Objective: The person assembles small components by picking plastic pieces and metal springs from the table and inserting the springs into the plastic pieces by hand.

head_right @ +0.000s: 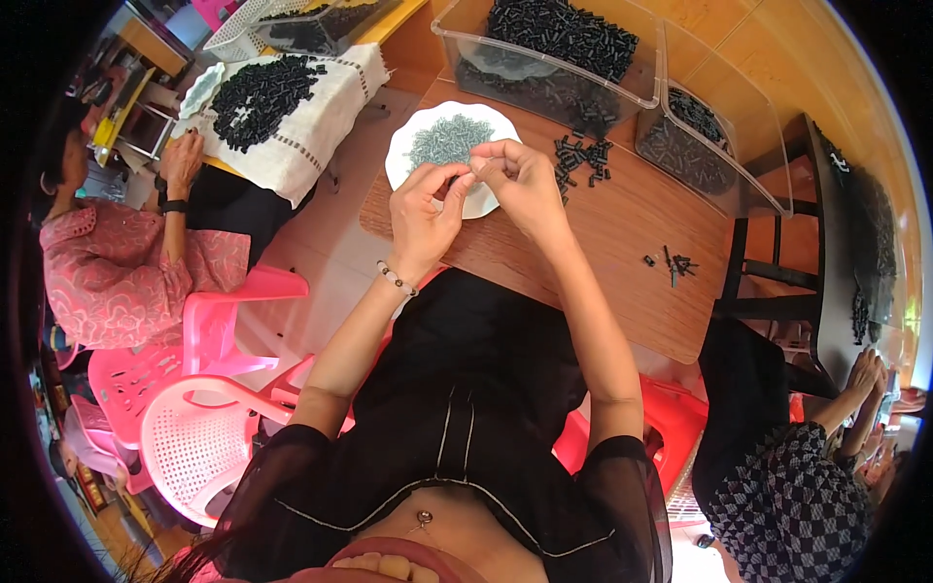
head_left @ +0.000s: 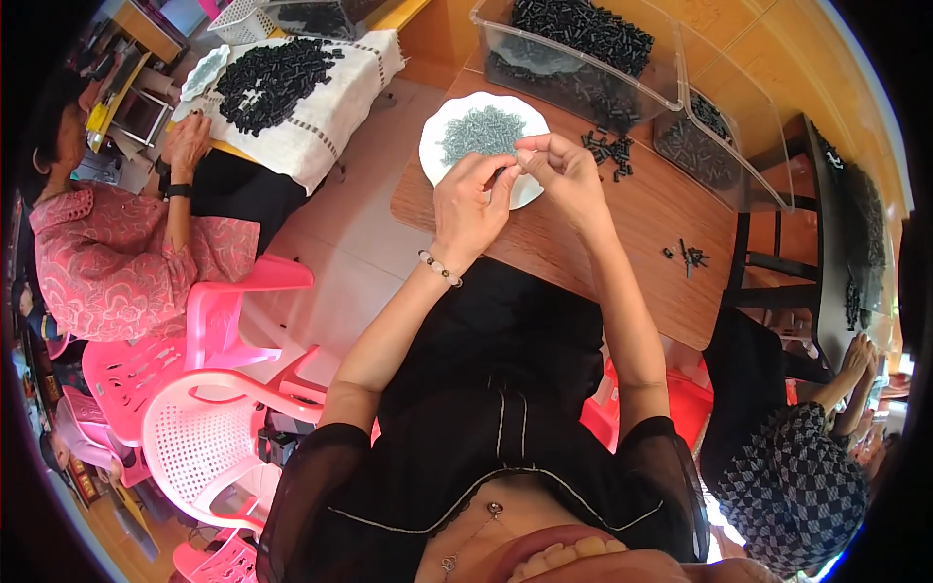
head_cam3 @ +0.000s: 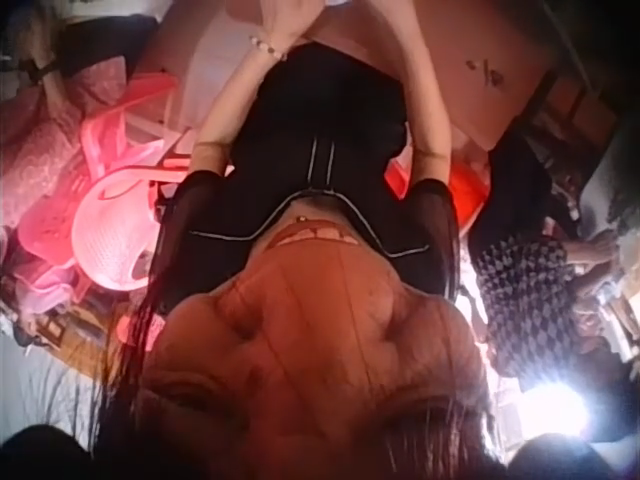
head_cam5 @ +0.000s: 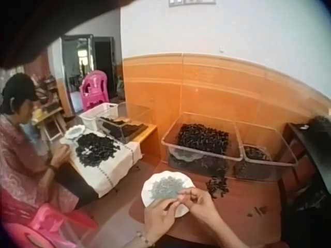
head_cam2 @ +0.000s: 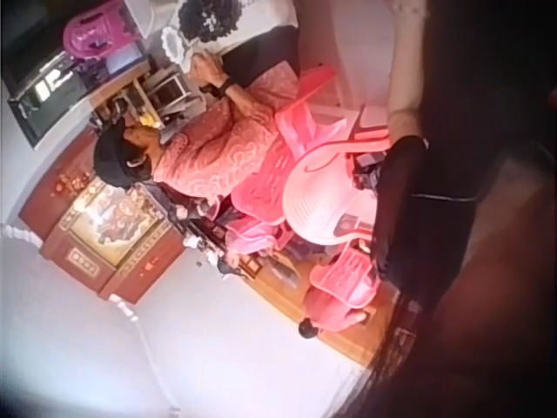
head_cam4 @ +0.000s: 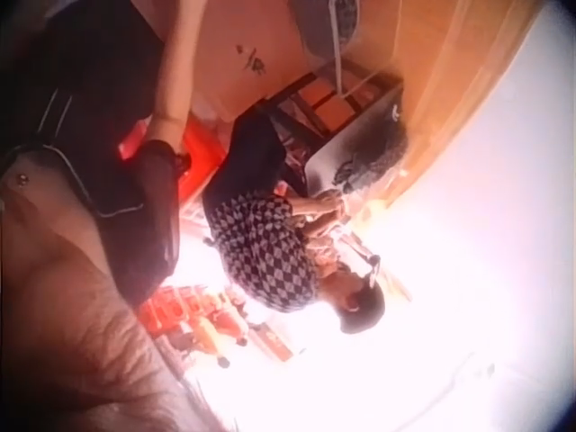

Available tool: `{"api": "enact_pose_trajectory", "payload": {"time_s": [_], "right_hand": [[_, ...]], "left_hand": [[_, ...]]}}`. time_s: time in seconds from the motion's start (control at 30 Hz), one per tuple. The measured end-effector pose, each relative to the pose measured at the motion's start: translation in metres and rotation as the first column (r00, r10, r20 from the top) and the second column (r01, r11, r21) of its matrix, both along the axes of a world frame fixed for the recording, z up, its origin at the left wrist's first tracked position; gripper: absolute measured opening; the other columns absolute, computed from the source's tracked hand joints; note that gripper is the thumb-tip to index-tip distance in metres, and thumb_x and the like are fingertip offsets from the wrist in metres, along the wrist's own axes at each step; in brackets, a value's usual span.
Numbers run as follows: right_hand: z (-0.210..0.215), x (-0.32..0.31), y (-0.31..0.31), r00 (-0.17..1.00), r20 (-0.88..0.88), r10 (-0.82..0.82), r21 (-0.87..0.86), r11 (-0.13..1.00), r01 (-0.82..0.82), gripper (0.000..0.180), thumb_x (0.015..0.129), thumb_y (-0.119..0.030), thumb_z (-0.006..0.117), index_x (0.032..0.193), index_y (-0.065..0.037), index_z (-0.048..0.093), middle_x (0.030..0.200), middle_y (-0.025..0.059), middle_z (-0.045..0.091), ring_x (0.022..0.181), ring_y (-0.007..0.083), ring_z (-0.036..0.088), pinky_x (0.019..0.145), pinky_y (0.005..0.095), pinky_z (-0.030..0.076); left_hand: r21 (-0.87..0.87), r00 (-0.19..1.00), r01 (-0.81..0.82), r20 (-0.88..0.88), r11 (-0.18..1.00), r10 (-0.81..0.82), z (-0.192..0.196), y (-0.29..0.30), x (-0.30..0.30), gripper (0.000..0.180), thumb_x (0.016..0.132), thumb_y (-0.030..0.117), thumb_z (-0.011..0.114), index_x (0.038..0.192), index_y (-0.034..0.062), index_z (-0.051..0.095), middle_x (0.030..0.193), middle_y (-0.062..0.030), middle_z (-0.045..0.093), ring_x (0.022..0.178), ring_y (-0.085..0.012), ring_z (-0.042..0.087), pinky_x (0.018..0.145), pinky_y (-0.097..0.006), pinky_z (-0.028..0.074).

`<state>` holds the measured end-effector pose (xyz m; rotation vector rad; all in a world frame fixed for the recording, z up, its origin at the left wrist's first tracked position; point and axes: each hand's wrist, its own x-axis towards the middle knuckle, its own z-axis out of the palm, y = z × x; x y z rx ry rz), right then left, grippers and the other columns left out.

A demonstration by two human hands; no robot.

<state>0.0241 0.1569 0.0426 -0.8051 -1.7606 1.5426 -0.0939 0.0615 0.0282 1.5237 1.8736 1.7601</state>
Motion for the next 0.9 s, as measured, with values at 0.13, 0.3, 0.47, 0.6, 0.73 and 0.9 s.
{"api": "enact_pose_trajectory", "payload": {"time_s": [0.13, 0.3, 0.47, 0.6, 0.73, 0.9], "right_hand": [[0.003, -0.006, -0.006, 0.999, -0.016, -0.045, 0.047, 0.998, 0.046, 0.018, 0.088, -0.008, 0.063, 0.103, 0.002, 0.064, 0.074, 0.0026, 0.066, 0.068, 0.0056, 0.057, 0.063, 0.0218, 0.044], [0.008, -0.010, -0.010, 0.991, 0.069, -0.114, 0.367, 0.927, 0.082, 0.019, 0.089, -0.006, 0.062, 0.107, 0.000, 0.063, 0.082, 0.0051, 0.064, 0.074, 0.0103, 0.059, 0.068, 0.0248, 0.047], [0.003, -0.009, -0.005, 0.993, 0.033, -0.111, 0.563, 0.823, 0.074, 0.020, 0.085, -0.001, 0.063, 0.105, -0.001, 0.064, 0.088, 0.0096, 0.062, 0.074, 0.0172, 0.060, 0.070, 0.0287, 0.049], [-0.001, -0.009, -0.003, 0.993, 0.005, -0.114, 0.679, 0.730, 0.080, 0.022, 0.082, 0.002, 0.064, 0.104, -0.002, 0.065, 0.090, 0.0105, 0.063, 0.077, 0.0199, 0.060, 0.071, 0.0304, 0.050], [-0.005, -0.008, 0.002, 0.994, 0.012, -0.110, 0.773, 0.631, 0.060, 0.025, 0.079, 0.005, 0.065, 0.103, -0.001, 0.065, 0.089, 0.0097, 0.064, 0.079, 0.0197, 0.060, 0.074, 0.0301, 0.049], [-0.008, -0.006, 0.002, 0.993, 0.013, -0.117, 0.693, 0.717, 0.076, 0.026, 0.078, 0.006, 0.066, 0.103, -0.002, 0.065, 0.088, 0.0089, 0.065, 0.078, 0.0183, 0.060, 0.074, 0.0297, 0.049]], "left_hand": [[-0.035, 1.000, 0.008, 0.005, 0.999, -0.008, -0.002, 0.004, -0.003, 0.012, 0.087, 0.015, 0.066, 0.090, 0.0034, 0.068, 0.077, -0.0099, 0.062, 0.062, -0.0215, 0.059, 0.058, -0.031, 0.046], [-0.019, 0.989, 0.043, 0.145, 0.999, -0.040, -0.004, 0.009, -0.004, 0.015, 0.089, 0.014, 0.063, 0.089, -0.0007, 0.066, 0.077, -0.0099, 0.063, 0.063, -0.0179, 0.059, 0.059, -0.028, 0.046], [-0.075, 0.922, 0.127, 0.376, 0.989, -0.090, -0.005, 0.014, -0.005, 0.019, 0.091, 0.016, 0.060, 0.089, -0.0024, 0.065, 0.070, -0.0031, 0.061, 0.063, -0.0084, 0.055, 0.059, -0.025, 0.044], [-0.084, 0.900, 0.159, 0.422, 0.984, -0.110, -0.008, 0.017, -0.008, 0.019, 0.094, 0.017, 0.057, 0.090, -0.0005, 0.065, 0.070, 0.0022, 0.058, 0.062, -0.0040, 0.049, 0.057, -0.020, 0.039], [-0.061, 0.801, 0.201, 0.585, 0.978, -0.129, -0.013, 0.021, -0.015, 0.018, 0.093, 0.017, 0.057, 0.089, 0.0014, 0.065, 0.072, 0.0017, 0.058, 0.063, -0.0043, 0.049, 0.058, -0.019, 0.040], [-0.054, 0.776, 0.221, 0.614, 0.974, -0.142, -0.012, 0.024, -0.017, 0.018, 0.093, 0.018, 0.058, 0.090, 0.0021, 0.066, 0.074, 0.0015, 0.060, 0.065, -0.0038, 0.050, 0.058, -0.019, 0.041]]}}
